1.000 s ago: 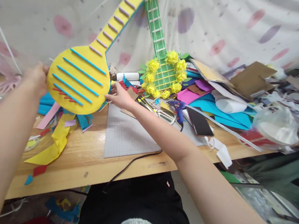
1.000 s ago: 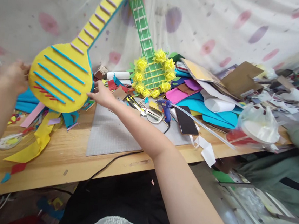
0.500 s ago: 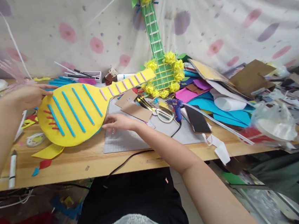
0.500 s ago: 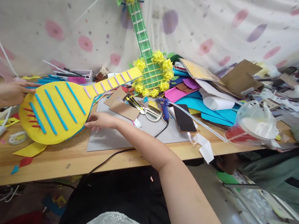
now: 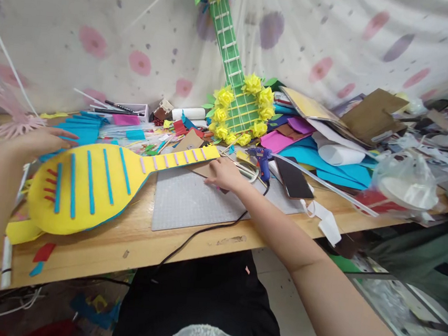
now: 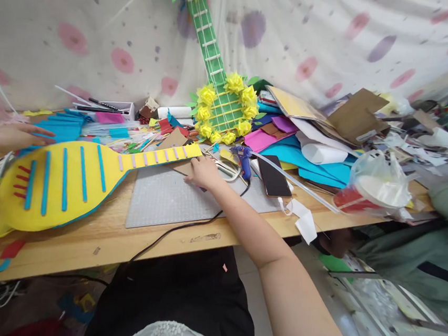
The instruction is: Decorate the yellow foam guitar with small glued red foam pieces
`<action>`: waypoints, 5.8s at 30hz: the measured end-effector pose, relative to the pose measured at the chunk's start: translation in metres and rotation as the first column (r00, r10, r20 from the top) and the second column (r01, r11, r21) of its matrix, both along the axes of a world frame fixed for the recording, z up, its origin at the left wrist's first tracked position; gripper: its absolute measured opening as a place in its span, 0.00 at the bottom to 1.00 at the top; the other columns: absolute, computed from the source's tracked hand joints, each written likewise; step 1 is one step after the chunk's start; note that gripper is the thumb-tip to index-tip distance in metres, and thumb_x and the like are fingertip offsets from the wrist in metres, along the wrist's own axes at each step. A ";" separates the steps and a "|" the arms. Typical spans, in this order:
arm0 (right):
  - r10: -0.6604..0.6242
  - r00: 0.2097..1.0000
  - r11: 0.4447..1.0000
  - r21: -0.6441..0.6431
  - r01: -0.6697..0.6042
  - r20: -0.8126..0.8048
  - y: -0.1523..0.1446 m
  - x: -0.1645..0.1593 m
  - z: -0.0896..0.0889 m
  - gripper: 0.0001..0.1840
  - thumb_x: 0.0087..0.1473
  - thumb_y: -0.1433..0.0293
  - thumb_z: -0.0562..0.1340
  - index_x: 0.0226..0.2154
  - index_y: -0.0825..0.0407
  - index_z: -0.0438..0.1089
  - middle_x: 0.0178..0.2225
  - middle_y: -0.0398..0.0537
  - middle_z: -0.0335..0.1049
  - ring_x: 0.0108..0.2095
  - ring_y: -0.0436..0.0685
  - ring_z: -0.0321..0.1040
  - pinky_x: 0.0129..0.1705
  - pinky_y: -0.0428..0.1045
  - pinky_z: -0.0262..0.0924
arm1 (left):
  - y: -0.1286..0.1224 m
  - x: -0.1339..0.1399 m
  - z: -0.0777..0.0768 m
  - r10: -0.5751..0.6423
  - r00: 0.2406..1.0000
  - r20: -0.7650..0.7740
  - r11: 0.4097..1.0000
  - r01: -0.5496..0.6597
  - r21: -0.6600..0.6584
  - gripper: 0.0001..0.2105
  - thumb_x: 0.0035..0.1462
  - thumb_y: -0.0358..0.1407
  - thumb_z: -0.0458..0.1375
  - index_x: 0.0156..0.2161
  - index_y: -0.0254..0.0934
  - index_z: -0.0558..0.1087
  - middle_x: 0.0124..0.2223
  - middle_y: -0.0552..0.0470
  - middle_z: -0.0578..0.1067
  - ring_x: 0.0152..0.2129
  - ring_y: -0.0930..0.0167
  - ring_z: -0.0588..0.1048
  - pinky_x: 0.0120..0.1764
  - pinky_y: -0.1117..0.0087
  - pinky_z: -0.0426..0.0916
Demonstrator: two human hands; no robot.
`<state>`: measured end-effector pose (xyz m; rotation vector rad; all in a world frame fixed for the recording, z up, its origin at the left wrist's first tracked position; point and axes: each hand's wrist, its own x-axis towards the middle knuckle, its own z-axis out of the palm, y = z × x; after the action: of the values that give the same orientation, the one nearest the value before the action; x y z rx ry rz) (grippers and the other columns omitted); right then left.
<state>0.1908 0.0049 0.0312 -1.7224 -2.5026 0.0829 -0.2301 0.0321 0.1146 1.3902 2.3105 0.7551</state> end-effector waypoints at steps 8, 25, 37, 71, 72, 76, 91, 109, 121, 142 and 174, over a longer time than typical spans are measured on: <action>-0.019 1.000 0.999 0.039 0.019 -0.012 0.007 -0.006 -0.005 0.26 0.46 0.58 0.62 0.44 0.58 0.66 0.45 0.61 0.68 0.48 0.65 0.62 0.48 0.55 0.55 | 0.025 0.154 -0.016 -0.517 0.746 -0.420 0.844 0.527 -0.104 0.21 0.47 0.38 0.58 0.48 0.34 0.69 0.51 0.43 0.71 0.48 0.60 0.69 0.50 0.63 0.61; -0.616 0.271 0.746 -0.658 -0.100 -0.740 0.007 0.040 -0.001 0.07 0.42 0.78 0.59 0.25 0.53 0.60 0.21 0.40 0.63 0.24 0.47 0.62 0.28 0.42 0.56 | 0.037 0.251 -0.024 -0.791 0.499 -0.356 0.610 0.696 -0.380 0.30 0.38 0.50 0.58 0.48 0.37 0.70 0.42 0.48 0.75 0.37 0.63 0.72 0.36 0.71 0.64; -0.672 0.135 0.605 -0.646 -0.466 -0.728 0.001 0.047 -0.018 0.23 0.32 0.84 0.62 0.35 0.52 0.66 0.34 0.44 0.71 0.40 0.53 0.69 0.50 0.53 0.60 | 0.037 0.262 -0.028 -0.873 0.421 -0.245 0.487 0.759 -0.431 0.41 0.38 0.44 0.59 0.61 0.39 0.56 0.56 0.47 0.67 0.50 0.63 0.67 0.46 0.71 0.62; -0.681 0.140 0.713 -0.694 -0.100 -0.719 -0.009 0.005 -0.019 0.08 0.53 0.65 0.58 0.31 0.49 0.58 0.21 0.38 0.61 0.19 0.47 0.58 0.22 0.44 0.54 | -0.003 0.283 -0.039 -0.896 0.343 -0.283 0.434 0.812 -0.391 0.24 0.40 0.47 0.59 0.44 0.37 0.72 0.44 0.48 0.74 0.39 0.64 0.72 0.39 0.70 0.65; -0.671 0.190 0.715 -0.693 -0.092 -0.717 -0.010 0.004 -0.021 0.09 0.52 0.63 0.59 0.31 0.49 0.58 0.21 0.38 0.61 0.19 0.48 0.58 0.22 0.44 0.54 | -0.003 0.282 -0.041 -0.902 0.338 -0.269 0.424 0.810 -0.406 0.23 0.40 0.47 0.59 0.42 0.37 0.73 0.41 0.49 0.75 0.37 0.64 0.73 0.37 0.70 0.65; -0.587 0.362 0.783 -0.621 0.028 -0.724 -0.008 -0.002 -0.030 0.12 0.49 0.62 0.60 0.33 0.49 0.60 0.25 0.42 0.64 0.26 0.51 0.62 0.28 0.46 0.57 | -0.001 0.274 -0.047 -0.894 0.380 -0.239 0.448 0.777 -0.441 0.21 0.39 0.46 0.59 0.39 0.37 0.73 0.37 0.50 0.76 0.33 0.66 0.73 0.34 0.71 0.65; -0.109 0.892 0.988 -0.146 0.050 -0.439 -0.013 -0.002 -0.020 0.21 0.48 0.68 0.60 0.46 0.59 0.64 0.45 0.59 0.67 0.46 0.61 0.63 0.49 0.54 0.55 | -0.007 0.258 -0.069 -0.808 0.465 -0.361 0.584 0.709 -0.396 0.21 0.43 0.43 0.59 0.44 0.36 0.70 0.44 0.43 0.73 0.41 0.61 0.72 0.42 0.67 0.65; 0.318 0.903 0.945 0.171 -0.279 -0.287 -0.007 0.007 -0.044 0.43 0.46 0.51 0.61 0.56 0.60 0.54 0.53 0.64 0.59 0.57 0.66 0.49 0.57 0.60 0.44 | -0.017 0.251 -0.076 -0.806 0.444 -0.390 0.578 0.733 -0.358 0.24 0.47 0.46 0.57 0.48 0.34 0.68 0.46 0.41 0.72 0.46 0.59 0.69 0.46 0.64 0.63; 0.322 0.906 0.947 0.105 -0.304 -0.276 0.015 0.002 -0.028 0.36 0.45 0.64 0.65 0.55 0.58 0.57 0.51 0.59 0.64 0.52 0.64 0.56 0.54 0.57 0.50 | -0.022 0.249 -0.074 -0.797 0.464 -0.386 0.590 0.735 -0.335 0.26 0.47 0.45 0.57 0.51 0.35 0.65 0.47 0.42 0.71 0.46 0.59 0.69 0.45 0.64 0.63; 0.345 0.868 0.936 0.061 -0.347 -0.356 0.027 0.007 -0.035 0.36 0.45 0.62 0.65 0.55 0.56 0.59 0.51 0.57 0.63 0.53 0.63 0.54 0.54 0.58 0.50 | -0.049 0.240 -0.097 -0.687 0.485 -0.542 0.644 0.751 -0.144 0.50 0.40 0.59 0.57 0.64 0.34 0.46 0.64 0.37 0.50 0.62 0.54 0.46 0.60 0.49 0.33; 0.324 0.857 0.936 0.007 -0.351 -0.400 0.020 0.015 -0.025 0.28 0.42 0.66 0.67 0.47 0.55 0.63 0.43 0.53 0.64 0.46 0.60 0.56 0.48 0.55 0.55 | -0.025 0.235 -0.086 -0.830 0.430 -0.354 0.513 0.838 -0.185 0.30 0.49 0.51 0.56 0.54 0.37 0.63 0.50 0.43 0.71 0.48 0.60 0.68 0.55 0.56 0.54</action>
<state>0.2058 0.0253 0.0058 -1.1150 -2.4707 0.4962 0.0049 0.0066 0.0285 2.5672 1.4107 0.1444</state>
